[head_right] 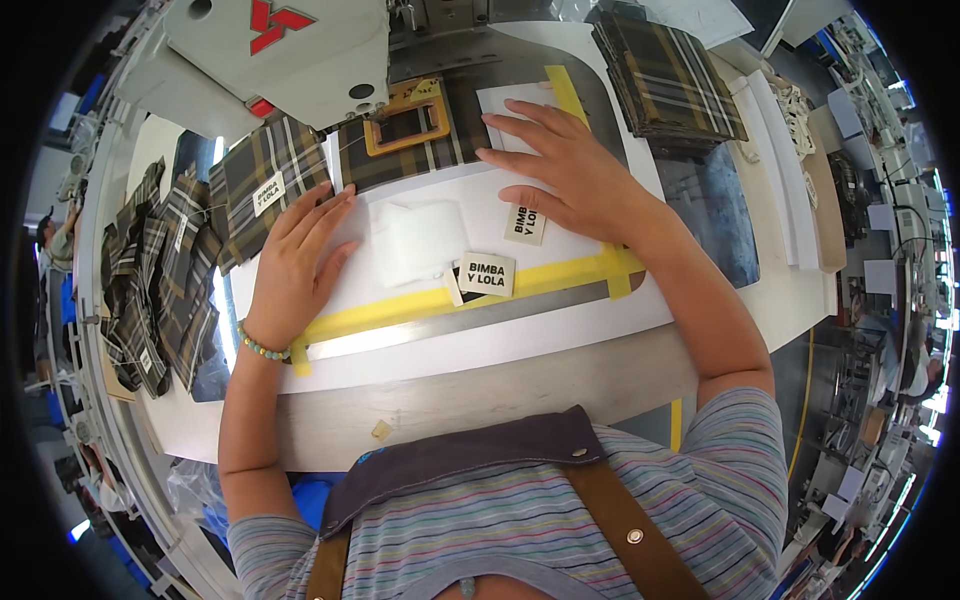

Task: The person is sewing brand labels onto plaid fabric pieces using an industrial sewing machine. They repeatedly pick up a fabric piece, place a label on it, and guide it through the machine to stitch the label in place. The finished pieces are stacked on the table.

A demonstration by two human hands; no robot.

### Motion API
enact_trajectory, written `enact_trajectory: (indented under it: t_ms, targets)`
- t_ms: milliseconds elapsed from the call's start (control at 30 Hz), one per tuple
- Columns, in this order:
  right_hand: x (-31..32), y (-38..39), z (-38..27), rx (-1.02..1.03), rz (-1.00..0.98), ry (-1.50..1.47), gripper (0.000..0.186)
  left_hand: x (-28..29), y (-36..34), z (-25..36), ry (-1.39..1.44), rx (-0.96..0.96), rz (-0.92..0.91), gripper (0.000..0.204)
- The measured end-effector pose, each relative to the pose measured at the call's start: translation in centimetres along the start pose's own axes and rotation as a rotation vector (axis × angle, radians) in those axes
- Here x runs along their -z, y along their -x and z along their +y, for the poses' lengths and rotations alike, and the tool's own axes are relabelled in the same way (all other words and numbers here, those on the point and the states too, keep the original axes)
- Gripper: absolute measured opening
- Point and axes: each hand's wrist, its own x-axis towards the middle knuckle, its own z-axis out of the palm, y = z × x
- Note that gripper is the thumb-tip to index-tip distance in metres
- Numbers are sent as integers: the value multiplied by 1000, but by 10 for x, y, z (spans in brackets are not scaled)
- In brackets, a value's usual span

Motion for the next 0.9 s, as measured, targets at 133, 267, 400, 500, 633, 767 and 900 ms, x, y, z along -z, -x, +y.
enact_trajectory:
  t_ms: [133,267,400,500,633,767,900]
  targets:
    - [2,0,4,24,10,-42,46,0,0,0,25,3,6,49]
    - [1,1,6,13,-9,-59,47,2,-2,0,68,2,11,46]
    - [2,1,8,20,-21,-44,48,3,-3,-2,125,23,19,51]
    - [-1,0,7,10,12,-46,44,1,-5,5,88,29,46,56]
    - [-2,0,10,27,15,-69,44,0,0,1,57,55,-17,58]
    - [-3,1,10,35,25,-64,44,-1,0,0,64,40,-9,57]
    - [-2,0,9,41,36,-109,44,-1,1,-2,-1,10,-15,57]
